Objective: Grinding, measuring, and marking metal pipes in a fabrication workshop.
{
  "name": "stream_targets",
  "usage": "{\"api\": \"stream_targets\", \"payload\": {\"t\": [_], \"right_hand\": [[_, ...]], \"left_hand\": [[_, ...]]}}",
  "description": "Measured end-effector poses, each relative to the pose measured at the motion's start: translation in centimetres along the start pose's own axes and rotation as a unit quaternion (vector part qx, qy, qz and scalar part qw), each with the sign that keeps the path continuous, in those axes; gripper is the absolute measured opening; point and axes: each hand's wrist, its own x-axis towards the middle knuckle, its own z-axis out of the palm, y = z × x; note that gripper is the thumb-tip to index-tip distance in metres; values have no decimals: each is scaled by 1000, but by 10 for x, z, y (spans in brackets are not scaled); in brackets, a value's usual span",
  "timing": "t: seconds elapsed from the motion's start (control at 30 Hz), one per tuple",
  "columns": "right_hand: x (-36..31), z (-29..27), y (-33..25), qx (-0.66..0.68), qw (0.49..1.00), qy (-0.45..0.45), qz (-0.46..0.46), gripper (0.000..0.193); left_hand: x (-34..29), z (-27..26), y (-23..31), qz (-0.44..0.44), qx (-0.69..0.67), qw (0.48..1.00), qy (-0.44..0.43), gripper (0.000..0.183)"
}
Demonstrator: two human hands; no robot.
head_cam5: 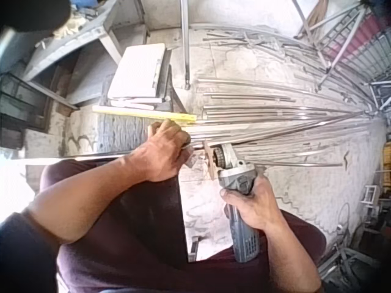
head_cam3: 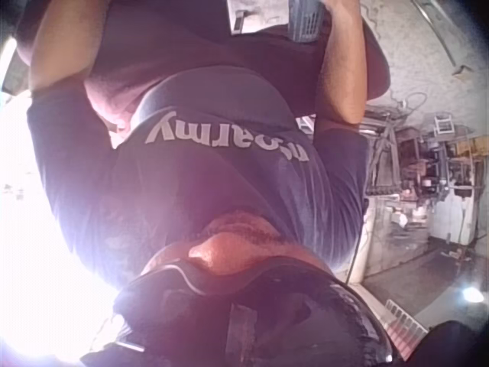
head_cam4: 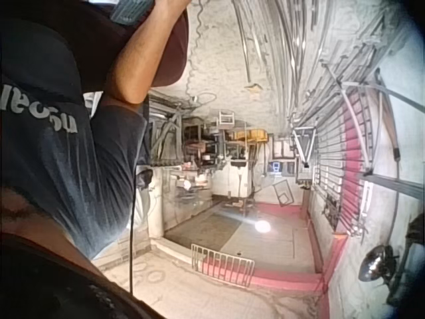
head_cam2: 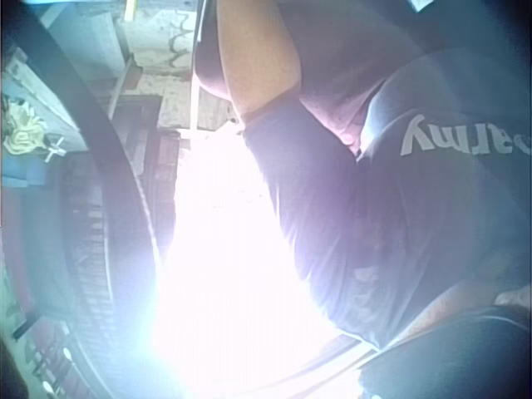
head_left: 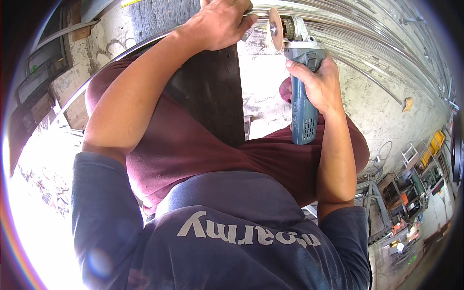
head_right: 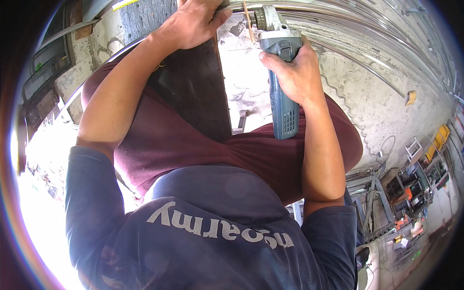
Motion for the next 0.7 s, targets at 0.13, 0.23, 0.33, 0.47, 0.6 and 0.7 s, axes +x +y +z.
{"api": "stream_targets", "payload": {"t": [0.13, 0.23, 0.33, 0.47, 0.6, 0.7], "right_hand": [[0, 1, -1, 4, 1000, 0, -5, 52], [-1, 1, -3, 8, 1000, -4, 1, 50], [0, 0, -3, 14, 1000, -11, 7, 49], [1, 1, -1, 14, 1000, -5, -2, 50], [2, 1, 0, -6, 1000, -10, 11, 50], [2, 1, 1, 17, 1000, -4, -1, 49]], "left_hand": [[1, 1, -5, 19, 14, 999, -38, 27], [2, 1, -5, -2, -21, 999, -36, 25], [1, 0, -3, -7, -2, 1000, -22, 23], [0, 0, -3, 0, -7, 1000, -4, 22], [1, 2, -3, 10, -27, 999, 28, 22], [0, 3, -1, -7, -8, 1000, 28, 24]]}}
